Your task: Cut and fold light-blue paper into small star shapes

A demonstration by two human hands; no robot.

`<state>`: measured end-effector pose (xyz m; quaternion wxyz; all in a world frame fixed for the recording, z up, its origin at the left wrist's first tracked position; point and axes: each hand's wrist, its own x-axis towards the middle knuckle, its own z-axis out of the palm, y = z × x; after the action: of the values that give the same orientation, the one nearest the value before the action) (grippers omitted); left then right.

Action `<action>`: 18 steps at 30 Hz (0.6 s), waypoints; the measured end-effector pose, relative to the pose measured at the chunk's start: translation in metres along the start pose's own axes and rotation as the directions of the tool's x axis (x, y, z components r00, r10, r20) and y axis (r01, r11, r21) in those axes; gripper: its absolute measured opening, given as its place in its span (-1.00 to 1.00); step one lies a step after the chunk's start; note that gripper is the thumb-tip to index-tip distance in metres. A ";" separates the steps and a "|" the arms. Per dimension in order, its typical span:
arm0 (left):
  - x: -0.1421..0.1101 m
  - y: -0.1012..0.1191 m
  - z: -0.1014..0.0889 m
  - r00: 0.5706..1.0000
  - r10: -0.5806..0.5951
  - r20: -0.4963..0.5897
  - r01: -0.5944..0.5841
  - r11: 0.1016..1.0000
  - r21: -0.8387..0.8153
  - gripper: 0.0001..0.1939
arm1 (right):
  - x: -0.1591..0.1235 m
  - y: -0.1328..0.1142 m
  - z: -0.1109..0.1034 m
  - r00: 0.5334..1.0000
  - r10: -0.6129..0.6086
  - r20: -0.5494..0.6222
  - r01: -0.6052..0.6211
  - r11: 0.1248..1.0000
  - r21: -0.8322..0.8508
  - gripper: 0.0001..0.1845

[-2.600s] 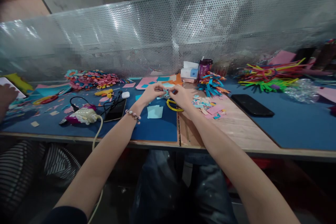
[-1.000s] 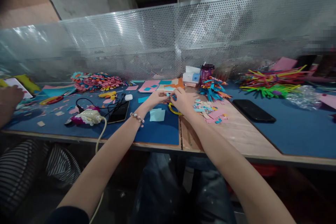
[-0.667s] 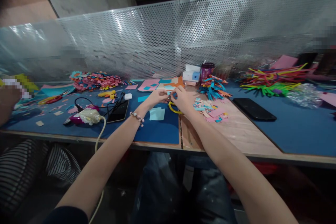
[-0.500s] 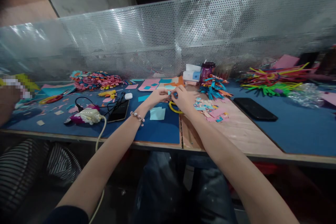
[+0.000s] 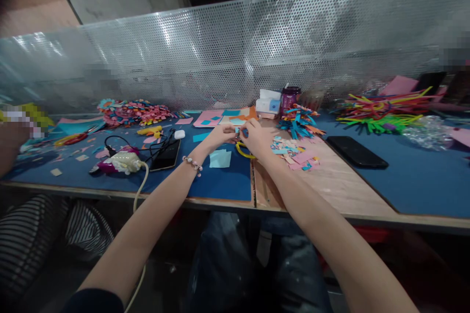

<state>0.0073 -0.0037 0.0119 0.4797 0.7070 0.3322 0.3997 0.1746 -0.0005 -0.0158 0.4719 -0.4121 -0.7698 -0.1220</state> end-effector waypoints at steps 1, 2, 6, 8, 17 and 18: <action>0.000 0.000 0.000 1.000 0.001 -0.001 -0.001 1.000 0.000 -0.86 | 0.000 0.000 0.000 1.000 0.001 0.000 -0.001 1.000 -0.006 -0.91; 0.000 0.000 0.001 1.000 0.002 -0.002 -0.002 1.000 0.002 -0.86 | 0.000 0.000 0.000 1.000 0.001 0.001 -0.001 1.000 -0.010 -0.91; 0.000 0.001 0.002 1.000 0.010 -0.006 -0.010 1.000 0.010 -0.90 | 0.000 -0.001 -0.001 1.000 0.002 0.001 -0.002 1.000 -0.008 -0.91; -0.001 0.002 0.002 1.000 0.012 -0.006 -0.012 1.000 0.020 -0.90 | 0.000 -0.002 -0.001 1.000 0.012 0.002 -0.012 1.000 0.002 -0.92; 0.000 -0.003 -0.003 0.998 0.066 0.022 -0.068 0.991 0.118 -0.82 | -0.001 0.000 0.002 0.997 0.080 -0.005 -0.079 0.994 0.073 -0.90; 0.001 -0.005 -0.004 0.997 0.072 0.021 -0.074 0.989 0.126 -0.82 | -0.001 0.001 0.002 0.997 0.082 -0.007 -0.081 0.993 0.083 -0.88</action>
<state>0.0041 0.0008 0.0085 0.4214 0.7511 0.3268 0.3892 0.1737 0.0010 -0.0178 0.4972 -0.4225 -0.7543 -0.0726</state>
